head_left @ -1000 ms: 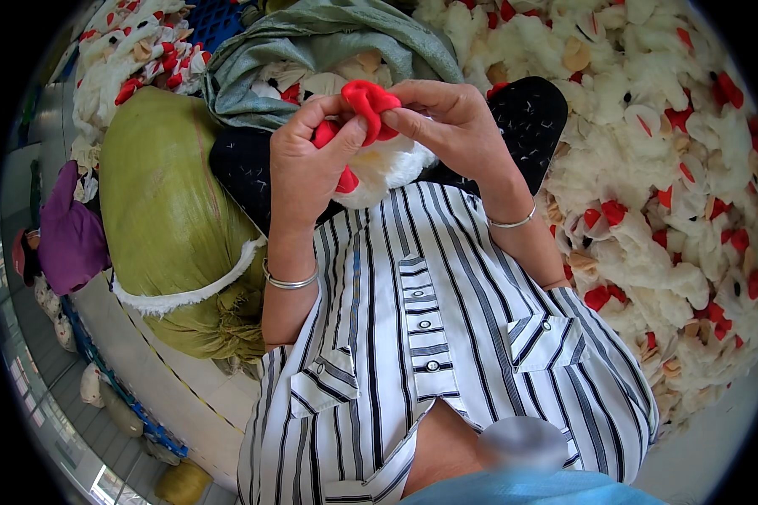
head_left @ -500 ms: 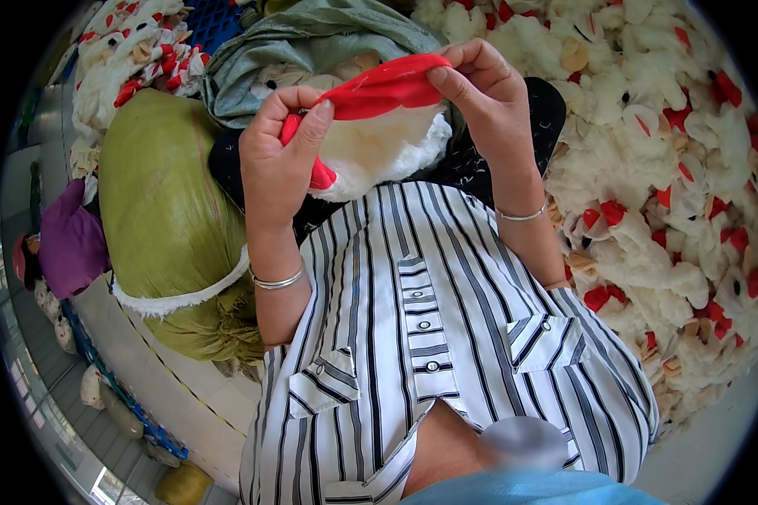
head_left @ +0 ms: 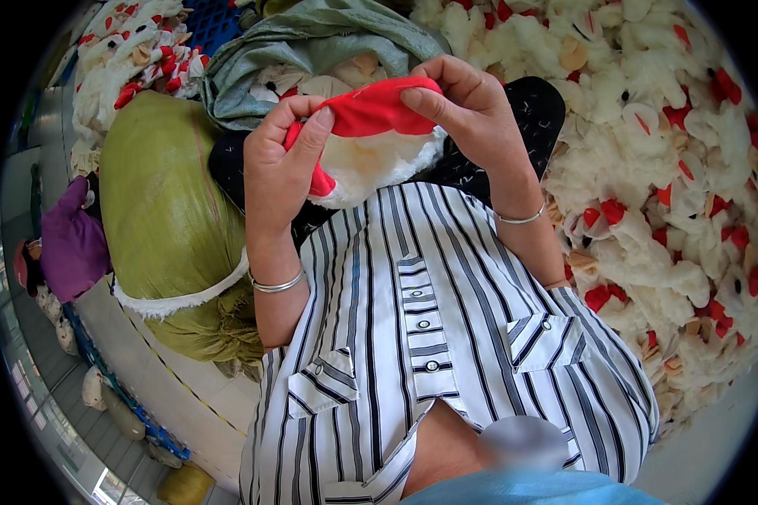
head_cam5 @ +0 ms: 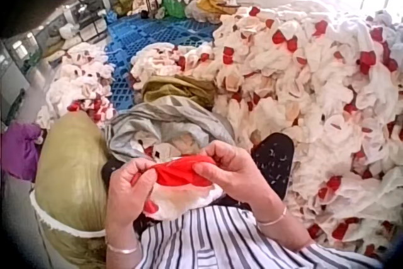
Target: The person sits on the floor and assembles white stuffed animal toys by hand. They repeatedly pick up a toy body, insert red fabric pieces into the ears, and adjust the ears and head. The person handles multiple toys one at a time, placing finished units into a green sack.
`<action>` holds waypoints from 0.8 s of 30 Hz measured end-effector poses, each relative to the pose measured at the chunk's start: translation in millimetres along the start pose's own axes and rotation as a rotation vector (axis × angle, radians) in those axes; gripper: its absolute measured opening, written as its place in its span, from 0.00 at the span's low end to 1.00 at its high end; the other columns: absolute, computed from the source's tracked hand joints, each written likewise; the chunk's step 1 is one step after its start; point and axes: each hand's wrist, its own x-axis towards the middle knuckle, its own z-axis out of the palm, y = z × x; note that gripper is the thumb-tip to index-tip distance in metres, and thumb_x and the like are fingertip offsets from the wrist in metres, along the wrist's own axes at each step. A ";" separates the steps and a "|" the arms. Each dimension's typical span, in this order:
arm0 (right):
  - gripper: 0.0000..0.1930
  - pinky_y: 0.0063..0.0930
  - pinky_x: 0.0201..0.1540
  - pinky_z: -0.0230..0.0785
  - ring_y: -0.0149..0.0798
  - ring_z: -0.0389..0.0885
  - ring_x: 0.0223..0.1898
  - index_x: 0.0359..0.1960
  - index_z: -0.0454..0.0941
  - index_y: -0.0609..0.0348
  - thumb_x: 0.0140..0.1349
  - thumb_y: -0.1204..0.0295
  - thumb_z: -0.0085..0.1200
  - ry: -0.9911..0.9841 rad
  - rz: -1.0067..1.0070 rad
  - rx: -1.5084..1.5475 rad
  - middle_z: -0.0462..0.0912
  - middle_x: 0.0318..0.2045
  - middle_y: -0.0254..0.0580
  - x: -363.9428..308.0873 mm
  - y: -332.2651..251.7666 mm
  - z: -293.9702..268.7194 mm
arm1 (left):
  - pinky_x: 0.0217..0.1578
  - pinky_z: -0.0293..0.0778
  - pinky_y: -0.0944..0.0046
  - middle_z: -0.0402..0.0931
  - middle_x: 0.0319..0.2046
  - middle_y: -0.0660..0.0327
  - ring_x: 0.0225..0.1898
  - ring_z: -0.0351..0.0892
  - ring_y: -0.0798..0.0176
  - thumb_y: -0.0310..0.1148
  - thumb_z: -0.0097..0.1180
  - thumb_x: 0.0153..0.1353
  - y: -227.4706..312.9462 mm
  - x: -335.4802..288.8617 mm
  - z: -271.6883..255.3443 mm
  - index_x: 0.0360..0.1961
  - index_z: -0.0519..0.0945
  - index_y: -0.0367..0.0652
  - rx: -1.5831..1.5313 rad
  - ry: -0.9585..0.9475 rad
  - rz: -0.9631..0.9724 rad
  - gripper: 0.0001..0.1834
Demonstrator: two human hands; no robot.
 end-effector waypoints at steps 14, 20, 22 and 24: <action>0.12 0.15 0.29 0.64 0.18 0.69 0.28 0.35 0.79 0.66 0.66 0.66 0.56 0.002 -0.028 -0.074 0.76 0.24 0.25 -2.8 2.1 4.1 | 0.32 0.67 0.81 0.77 0.33 0.69 0.31 0.70 0.82 0.26 0.57 0.64 -5.8 -3.2 4.5 0.41 0.77 0.37 -0.124 0.013 0.054 0.07; 0.12 0.15 0.32 0.68 0.19 0.73 0.30 0.37 0.78 0.67 0.66 0.67 0.57 -0.018 -0.012 -0.051 0.78 0.26 0.28 -2.9 2.1 5.1 | 0.38 0.69 0.78 0.77 0.35 0.68 0.35 0.71 0.80 0.27 0.55 0.66 -11.6 -0.6 9.6 0.42 0.76 0.36 -0.203 0.016 0.129 0.07; 0.12 0.16 0.34 0.70 0.19 0.74 0.31 0.38 0.78 0.67 0.66 0.67 0.56 -0.028 -0.008 -0.046 0.79 0.28 0.30 -2.9 0.0 5.9 | 0.39 0.70 0.78 0.77 0.36 0.68 0.36 0.71 0.79 0.28 0.55 0.66 -11.3 -1.9 10.1 0.41 0.76 0.36 -0.180 0.015 0.127 0.06; 0.12 0.16 0.35 0.70 0.20 0.74 0.31 0.39 0.76 0.67 0.67 0.68 0.56 -0.027 -0.012 -0.024 0.79 0.29 0.30 -2.8 0.3 5.9 | 0.39 0.70 0.77 0.77 0.36 0.68 0.36 0.71 0.79 0.28 0.54 0.67 -10.0 -1.8 11.8 0.41 0.76 0.37 -0.178 -0.003 0.136 0.06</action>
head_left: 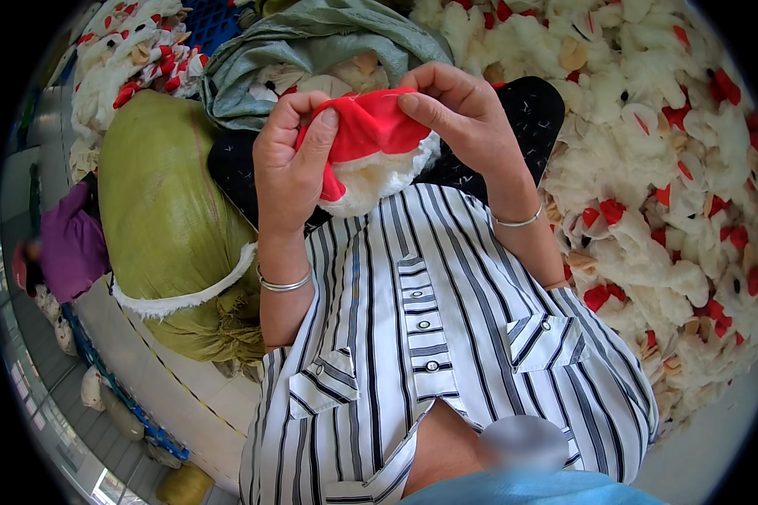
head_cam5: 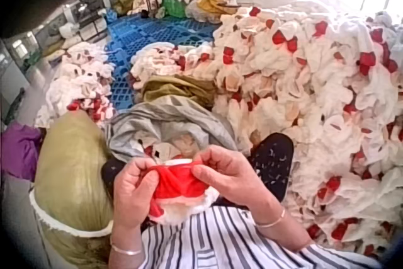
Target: The person sits on the floor and assembles white stuffed animal toys by hand. They repeatedly pick up a toy body, insert red fabric pieces into the ears, and adjust the ears and head. The person handles multiple toys one at a time, placing finished units into a green sack.
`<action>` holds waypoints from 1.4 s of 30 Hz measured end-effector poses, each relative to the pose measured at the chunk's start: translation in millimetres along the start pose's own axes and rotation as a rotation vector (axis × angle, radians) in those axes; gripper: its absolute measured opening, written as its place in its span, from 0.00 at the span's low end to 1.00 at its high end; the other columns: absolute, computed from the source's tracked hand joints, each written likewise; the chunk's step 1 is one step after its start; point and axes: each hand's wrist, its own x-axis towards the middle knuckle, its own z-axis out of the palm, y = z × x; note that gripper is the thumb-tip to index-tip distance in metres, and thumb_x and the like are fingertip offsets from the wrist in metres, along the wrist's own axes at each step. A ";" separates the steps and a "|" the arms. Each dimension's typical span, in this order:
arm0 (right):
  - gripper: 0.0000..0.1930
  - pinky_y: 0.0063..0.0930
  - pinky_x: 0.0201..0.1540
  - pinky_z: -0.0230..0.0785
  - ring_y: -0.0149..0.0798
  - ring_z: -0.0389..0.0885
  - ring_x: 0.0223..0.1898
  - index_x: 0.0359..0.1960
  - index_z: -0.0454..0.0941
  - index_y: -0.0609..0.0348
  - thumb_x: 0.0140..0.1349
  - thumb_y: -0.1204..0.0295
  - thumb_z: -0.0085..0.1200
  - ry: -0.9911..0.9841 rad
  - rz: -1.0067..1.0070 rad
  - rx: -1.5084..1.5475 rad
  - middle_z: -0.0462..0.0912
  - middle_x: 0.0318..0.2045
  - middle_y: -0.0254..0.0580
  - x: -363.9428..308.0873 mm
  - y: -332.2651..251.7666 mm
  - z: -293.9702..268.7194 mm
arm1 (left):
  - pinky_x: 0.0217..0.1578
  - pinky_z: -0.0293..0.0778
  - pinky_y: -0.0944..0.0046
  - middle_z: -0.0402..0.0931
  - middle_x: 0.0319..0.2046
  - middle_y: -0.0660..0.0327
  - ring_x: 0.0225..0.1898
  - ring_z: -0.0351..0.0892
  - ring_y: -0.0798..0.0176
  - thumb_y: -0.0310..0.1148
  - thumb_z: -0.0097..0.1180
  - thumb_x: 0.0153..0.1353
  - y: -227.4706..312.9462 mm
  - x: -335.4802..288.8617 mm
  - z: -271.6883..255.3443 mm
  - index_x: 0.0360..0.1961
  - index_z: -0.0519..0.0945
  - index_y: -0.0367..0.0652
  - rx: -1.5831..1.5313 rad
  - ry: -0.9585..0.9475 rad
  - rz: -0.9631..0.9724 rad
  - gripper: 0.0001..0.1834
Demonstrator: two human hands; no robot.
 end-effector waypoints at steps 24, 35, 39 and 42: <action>0.10 0.19 0.31 0.71 0.24 0.76 0.28 0.41 0.77 0.67 0.61 0.73 0.57 -0.155 0.094 -0.246 0.81 0.27 0.39 -8.5 -10.6 6.6 | 0.30 0.68 0.79 0.76 0.29 0.71 0.29 0.70 0.81 0.28 0.60 0.61 4.8 -5.4 8.9 0.36 0.81 0.38 0.169 -0.140 -0.157 0.04; 0.10 0.33 0.34 0.74 0.49 0.82 0.30 0.38 0.76 0.67 0.53 0.81 0.50 -0.034 -0.180 -0.600 0.81 0.28 0.52 -7.8 -16.0 12.4 | 0.22 0.62 0.80 0.75 0.25 0.71 0.22 0.65 0.84 0.27 0.60 0.61 -3.6 -2.2 17.8 0.37 0.82 0.40 0.438 -0.167 -0.049 0.04; 0.10 0.33 0.32 0.72 0.49 0.80 0.27 0.37 0.76 0.67 0.53 0.82 0.47 -0.081 -0.054 -0.596 0.80 0.26 0.52 -8.4 -21.5 12.5 | 0.25 0.62 0.80 0.76 0.27 0.71 0.26 0.66 0.84 0.28 0.60 0.62 5.2 -5.2 18.3 0.37 0.82 0.40 0.367 -0.090 -0.160 0.04; 0.09 0.30 0.29 0.70 0.41 0.77 0.23 0.36 0.75 0.67 0.54 0.82 0.46 -0.024 -0.044 -0.517 0.78 0.23 0.48 -9.1 -20.3 9.6 | 0.28 0.62 0.82 0.75 0.29 0.71 0.28 0.67 0.84 0.29 0.58 0.64 2.6 -5.1 14.5 0.38 0.81 0.39 0.282 -0.015 -0.110 0.05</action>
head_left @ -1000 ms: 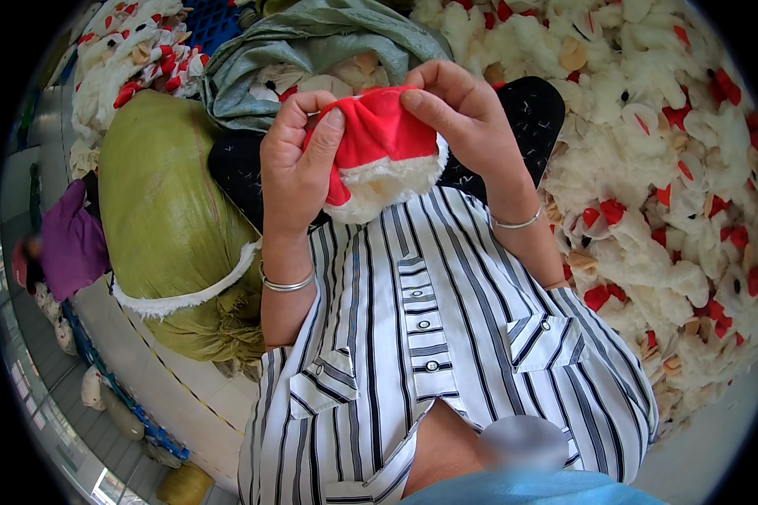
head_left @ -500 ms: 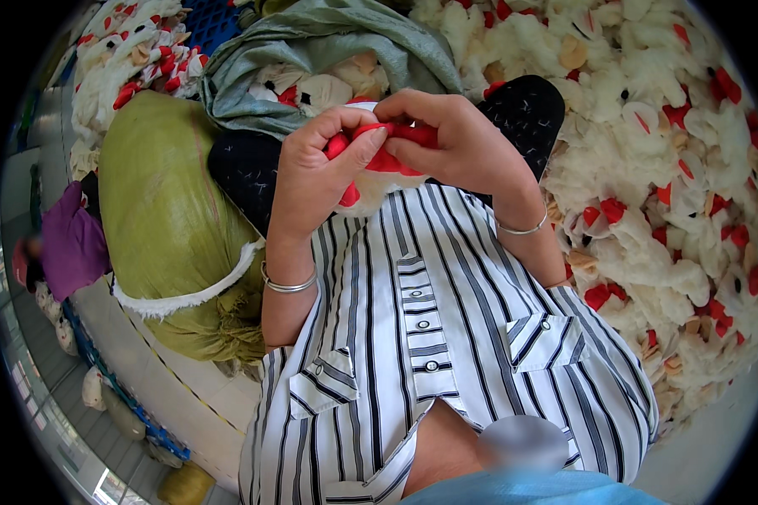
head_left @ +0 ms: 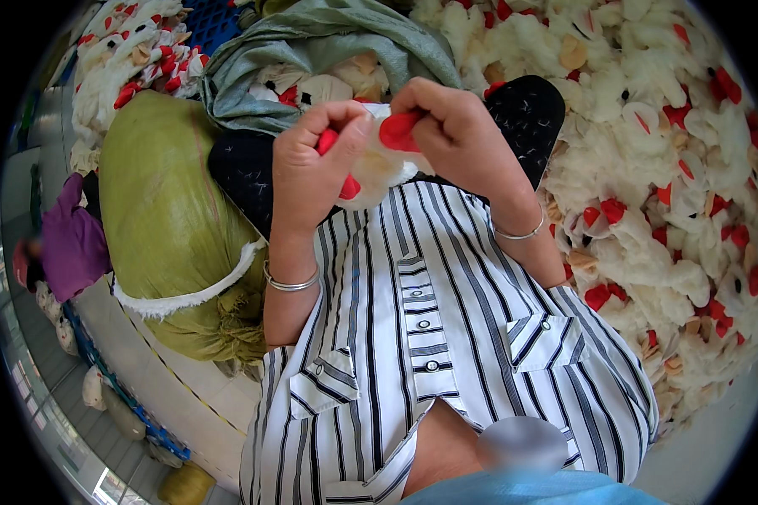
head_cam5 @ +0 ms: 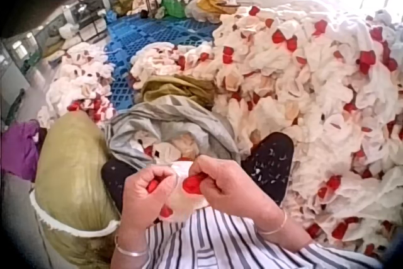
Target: The person sits on the floor and assembles white stuffed animal toys by hand. They repeatedly pick up a toy body, insert red fabric pieces into the ears, and adjust the ears and head. The person handles multiple toys one at a time, placing finished units into a green sack.
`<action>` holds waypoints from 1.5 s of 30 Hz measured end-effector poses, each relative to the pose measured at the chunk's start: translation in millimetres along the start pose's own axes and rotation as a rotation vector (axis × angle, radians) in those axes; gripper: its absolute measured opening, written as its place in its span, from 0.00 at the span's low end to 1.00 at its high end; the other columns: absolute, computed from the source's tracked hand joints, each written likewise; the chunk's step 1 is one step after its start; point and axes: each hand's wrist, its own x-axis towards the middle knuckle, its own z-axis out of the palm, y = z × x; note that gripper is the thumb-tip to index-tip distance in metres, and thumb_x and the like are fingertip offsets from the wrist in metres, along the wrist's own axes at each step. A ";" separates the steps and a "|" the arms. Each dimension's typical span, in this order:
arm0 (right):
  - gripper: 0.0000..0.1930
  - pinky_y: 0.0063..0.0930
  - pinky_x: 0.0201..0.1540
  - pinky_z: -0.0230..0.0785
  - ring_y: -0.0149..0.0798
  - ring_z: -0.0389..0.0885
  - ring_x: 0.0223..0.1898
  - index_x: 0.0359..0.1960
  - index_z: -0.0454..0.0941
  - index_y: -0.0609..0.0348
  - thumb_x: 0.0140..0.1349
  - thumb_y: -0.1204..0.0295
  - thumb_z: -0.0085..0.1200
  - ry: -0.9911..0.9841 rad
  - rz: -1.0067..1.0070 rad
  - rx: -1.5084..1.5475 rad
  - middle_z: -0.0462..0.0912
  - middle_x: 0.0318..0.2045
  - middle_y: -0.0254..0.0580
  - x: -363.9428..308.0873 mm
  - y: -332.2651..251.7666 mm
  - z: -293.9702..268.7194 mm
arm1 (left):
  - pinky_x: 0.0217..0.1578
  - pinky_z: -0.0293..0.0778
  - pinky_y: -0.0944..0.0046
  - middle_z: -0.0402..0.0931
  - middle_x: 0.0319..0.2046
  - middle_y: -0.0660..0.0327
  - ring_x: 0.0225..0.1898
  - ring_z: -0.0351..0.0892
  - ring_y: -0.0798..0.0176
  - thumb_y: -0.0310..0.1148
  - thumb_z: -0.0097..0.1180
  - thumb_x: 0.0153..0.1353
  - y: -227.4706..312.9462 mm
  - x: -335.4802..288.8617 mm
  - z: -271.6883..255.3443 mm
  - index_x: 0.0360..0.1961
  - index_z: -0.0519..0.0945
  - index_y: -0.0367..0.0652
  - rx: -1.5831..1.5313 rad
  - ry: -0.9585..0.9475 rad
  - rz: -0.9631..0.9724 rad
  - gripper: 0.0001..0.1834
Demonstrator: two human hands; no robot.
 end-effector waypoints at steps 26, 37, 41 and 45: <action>0.06 0.22 0.28 0.70 0.29 0.75 0.23 0.31 0.77 0.67 0.54 0.76 0.58 0.002 -0.004 0.246 0.79 0.22 0.41 -2.0 6.2 26.1 | 0.41 0.69 0.77 0.73 0.38 0.67 0.38 0.70 0.77 0.33 0.52 0.69 -1.6 7.6 8.5 0.52 0.70 0.36 -0.423 -0.095 0.084 0.15; 0.08 0.14 0.27 0.64 0.18 0.69 0.25 0.33 0.78 0.65 0.60 0.71 0.59 0.110 0.065 0.334 0.76 0.23 0.27 -0.2 7.2 6.9 | 0.37 0.72 0.75 0.77 0.34 0.69 0.34 0.72 0.78 0.30 0.63 0.60 -8.9 -0.5 7.1 0.42 0.78 0.38 -0.187 -0.164 0.003 0.11; 0.09 0.12 0.25 0.58 0.15 0.67 0.24 0.36 0.78 0.63 0.59 0.71 0.62 0.010 0.157 0.404 0.74 0.22 0.24 -0.7 -1.3 4.2 | 0.35 0.71 0.75 0.76 0.32 0.70 0.33 0.72 0.78 0.31 0.63 0.61 -9.0 -1.4 3.7 0.40 0.79 0.39 -0.101 -0.085 0.069 0.09; 0.13 0.11 0.22 0.52 0.13 0.63 0.22 0.39 0.77 0.62 0.56 0.72 0.66 -0.086 0.081 0.332 0.71 0.20 0.22 -0.8 6.7 8.3 | 0.33 0.69 0.76 0.75 0.30 0.70 0.31 0.70 0.78 0.34 0.62 0.62 -4.9 -0.4 1.8 0.38 0.78 0.39 -0.238 -0.013 0.076 0.10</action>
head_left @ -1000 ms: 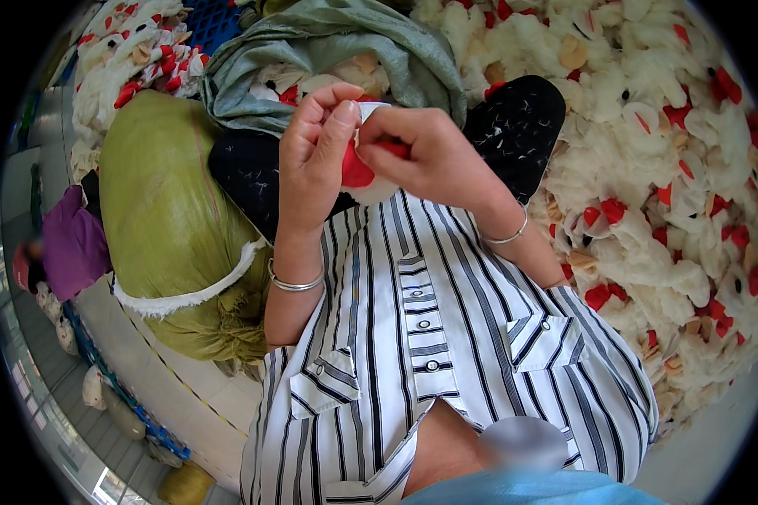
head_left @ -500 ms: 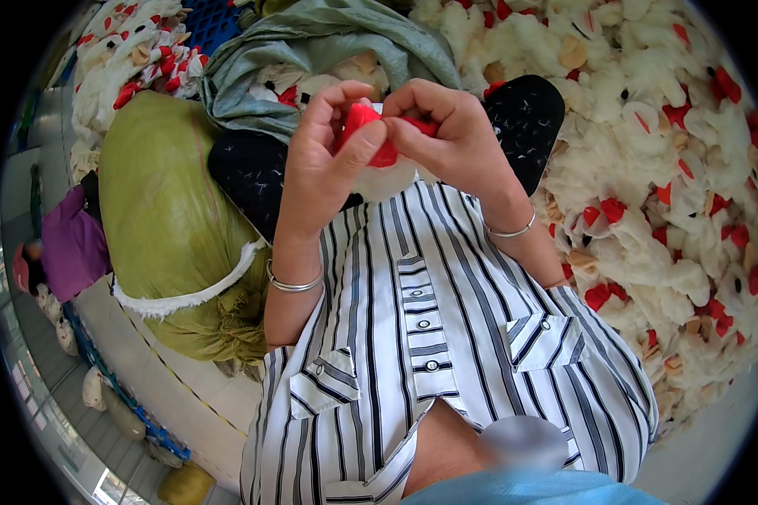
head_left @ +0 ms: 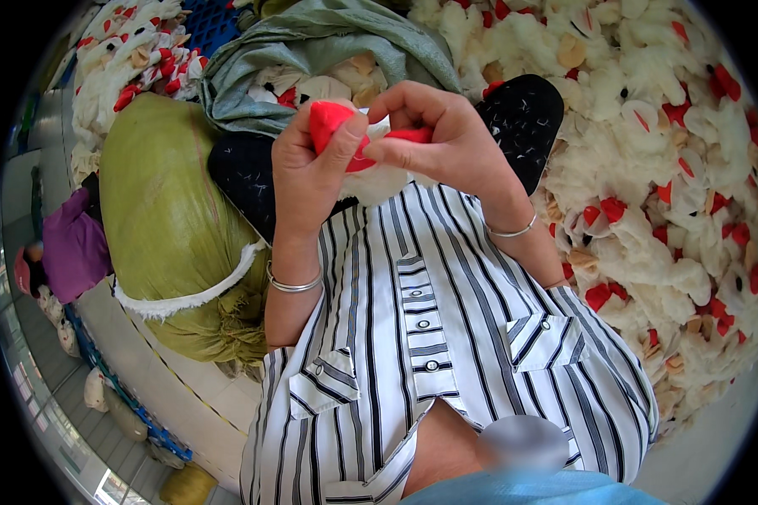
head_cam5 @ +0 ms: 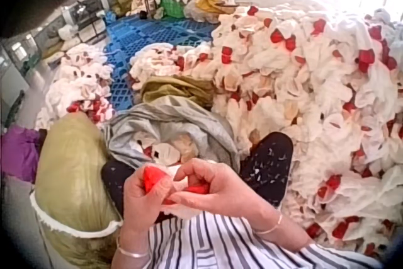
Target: The person sits on the floor and assembles white stuffed animal toys by hand. They repeatedly pick up a toy body, insert red fabric pieces into the ears, and adjust the ears and head. The person handles multiple toys one at a time, placing finished units into a green sack.
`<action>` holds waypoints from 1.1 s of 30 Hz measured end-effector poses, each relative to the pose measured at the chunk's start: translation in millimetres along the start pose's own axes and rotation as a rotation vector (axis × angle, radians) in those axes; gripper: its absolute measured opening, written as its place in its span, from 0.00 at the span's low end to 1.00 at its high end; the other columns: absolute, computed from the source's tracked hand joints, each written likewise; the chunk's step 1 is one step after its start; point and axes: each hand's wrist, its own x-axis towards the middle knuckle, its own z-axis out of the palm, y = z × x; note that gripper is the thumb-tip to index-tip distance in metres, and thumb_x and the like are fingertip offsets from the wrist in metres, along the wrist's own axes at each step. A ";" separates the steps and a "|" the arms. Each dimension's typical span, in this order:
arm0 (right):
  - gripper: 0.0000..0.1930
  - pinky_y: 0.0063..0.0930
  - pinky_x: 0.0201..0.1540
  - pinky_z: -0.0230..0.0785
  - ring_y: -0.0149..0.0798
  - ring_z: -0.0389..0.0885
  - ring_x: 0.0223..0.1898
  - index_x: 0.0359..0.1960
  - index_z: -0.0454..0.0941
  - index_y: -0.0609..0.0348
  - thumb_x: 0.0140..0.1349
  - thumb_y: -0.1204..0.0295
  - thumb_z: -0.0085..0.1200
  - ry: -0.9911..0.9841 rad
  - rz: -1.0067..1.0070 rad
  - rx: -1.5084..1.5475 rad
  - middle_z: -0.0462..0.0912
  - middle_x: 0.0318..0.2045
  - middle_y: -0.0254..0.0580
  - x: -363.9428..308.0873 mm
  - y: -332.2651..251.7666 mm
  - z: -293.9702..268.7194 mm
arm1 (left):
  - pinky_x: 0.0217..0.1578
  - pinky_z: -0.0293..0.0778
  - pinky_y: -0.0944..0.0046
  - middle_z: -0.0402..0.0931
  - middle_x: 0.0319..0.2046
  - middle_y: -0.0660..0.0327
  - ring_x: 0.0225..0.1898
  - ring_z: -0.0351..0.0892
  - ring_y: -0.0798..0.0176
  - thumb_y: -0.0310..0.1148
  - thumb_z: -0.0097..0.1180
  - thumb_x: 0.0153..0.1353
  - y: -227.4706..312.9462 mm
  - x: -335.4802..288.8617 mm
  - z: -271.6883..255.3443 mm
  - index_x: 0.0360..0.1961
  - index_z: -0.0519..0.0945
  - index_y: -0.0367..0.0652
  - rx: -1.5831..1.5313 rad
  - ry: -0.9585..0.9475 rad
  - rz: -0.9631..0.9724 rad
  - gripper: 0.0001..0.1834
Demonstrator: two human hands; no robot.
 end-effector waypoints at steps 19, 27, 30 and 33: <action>0.07 0.14 0.30 0.67 0.18 0.71 0.27 0.34 0.77 0.66 0.60 0.74 0.59 -0.060 0.001 0.041 0.78 0.25 0.29 0.6 1.7 16.8 | 0.35 0.64 0.80 0.71 0.33 0.69 0.32 0.67 0.81 0.42 0.50 0.70 -0.2 1.7 5.5 0.45 0.75 0.39 -0.121 -0.005 -0.073 0.16; 0.07 0.18 0.30 0.70 0.22 0.75 0.25 0.31 0.77 0.68 0.57 0.74 0.57 0.026 0.068 0.021 0.80 0.22 0.36 -0.9 -2.5 13.2 | 0.34 0.65 0.80 0.72 0.32 0.70 0.31 0.66 0.80 0.38 0.53 0.68 -4.7 1.4 -0.3 0.45 0.75 0.39 -0.215 -0.068 -0.122 0.13; 0.07 0.17 0.28 0.68 0.21 0.74 0.25 0.31 0.77 0.68 0.56 0.74 0.55 0.063 0.076 0.015 0.79 0.22 0.34 -1.5 1.7 9.6 | 0.36 0.67 0.78 0.74 0.33 0.69 0.33 0.69 0.79 0.35 0.57 0.66 -5.8 -0.5 -2.2 0.44 0.76 0.39 -0.160 -0.078 -0.143 0.11; 0.07 0.16 0.28 0.67 0.19 0.72 0.25 0.31 0.77 0.69 0.56 0.75 0.54 0.073 0.087 0.043 0.78 0.22 0.32 -2.3 4.3 7.4 | 0.38 0.69 0.77 0.75 0.35 0.68 0.35 0.70 0.79 0.33 0.59 0.64 -7.8 -2.3 -1.6 0.42 0.76 0.39 -0.104 -0.072 -0.130 0.11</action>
